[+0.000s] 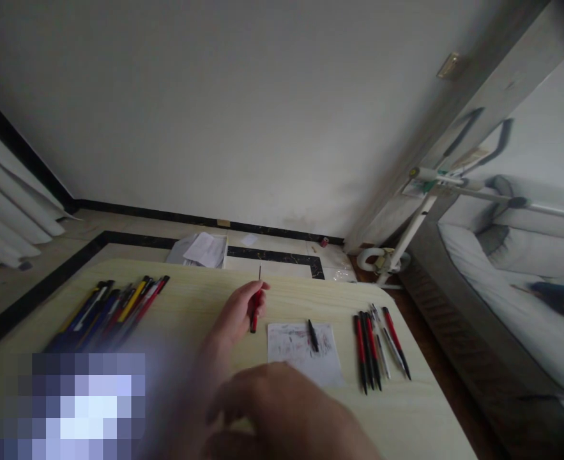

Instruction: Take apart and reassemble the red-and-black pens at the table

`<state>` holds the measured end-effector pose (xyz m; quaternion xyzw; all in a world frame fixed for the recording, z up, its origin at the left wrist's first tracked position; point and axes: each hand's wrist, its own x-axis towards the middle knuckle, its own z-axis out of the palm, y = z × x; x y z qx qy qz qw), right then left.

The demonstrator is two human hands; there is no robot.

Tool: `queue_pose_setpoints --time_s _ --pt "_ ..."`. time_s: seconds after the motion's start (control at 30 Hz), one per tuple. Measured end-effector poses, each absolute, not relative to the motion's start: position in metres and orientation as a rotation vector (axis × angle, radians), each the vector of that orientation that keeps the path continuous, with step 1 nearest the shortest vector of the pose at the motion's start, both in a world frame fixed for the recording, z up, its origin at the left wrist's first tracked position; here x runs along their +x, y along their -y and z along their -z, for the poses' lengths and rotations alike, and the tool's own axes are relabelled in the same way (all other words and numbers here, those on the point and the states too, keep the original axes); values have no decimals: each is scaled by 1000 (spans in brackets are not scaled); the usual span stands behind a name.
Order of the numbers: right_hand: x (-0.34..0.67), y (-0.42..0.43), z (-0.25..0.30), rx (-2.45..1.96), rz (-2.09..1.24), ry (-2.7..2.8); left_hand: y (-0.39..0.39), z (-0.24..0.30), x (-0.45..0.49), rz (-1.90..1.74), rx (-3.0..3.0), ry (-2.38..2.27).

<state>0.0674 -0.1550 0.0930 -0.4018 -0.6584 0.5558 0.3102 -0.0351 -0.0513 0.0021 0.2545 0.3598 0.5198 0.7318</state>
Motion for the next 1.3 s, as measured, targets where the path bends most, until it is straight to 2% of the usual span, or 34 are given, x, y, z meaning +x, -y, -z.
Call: queue_pose_setpoints --time_s 0.07,0.13,0.27,0.53,1.3 --pt "112 136 -99 -1277 -1220 2074 51 -2 -36 -1148 554 -797" --pt "149 118 -96 -1566 -933 2117 51 -2 -36 -1142 557 -802" --pt "185 101 -70 -1811 -709 2164 51 2 -37 -1156 578 -794" --pt "184 103 -33 -1843 -667 2191 51 3 -38 -1168 594 -756" --pt "178 105 -29 -1843 -541 2226 50 0 -36 -1155 592 -792"
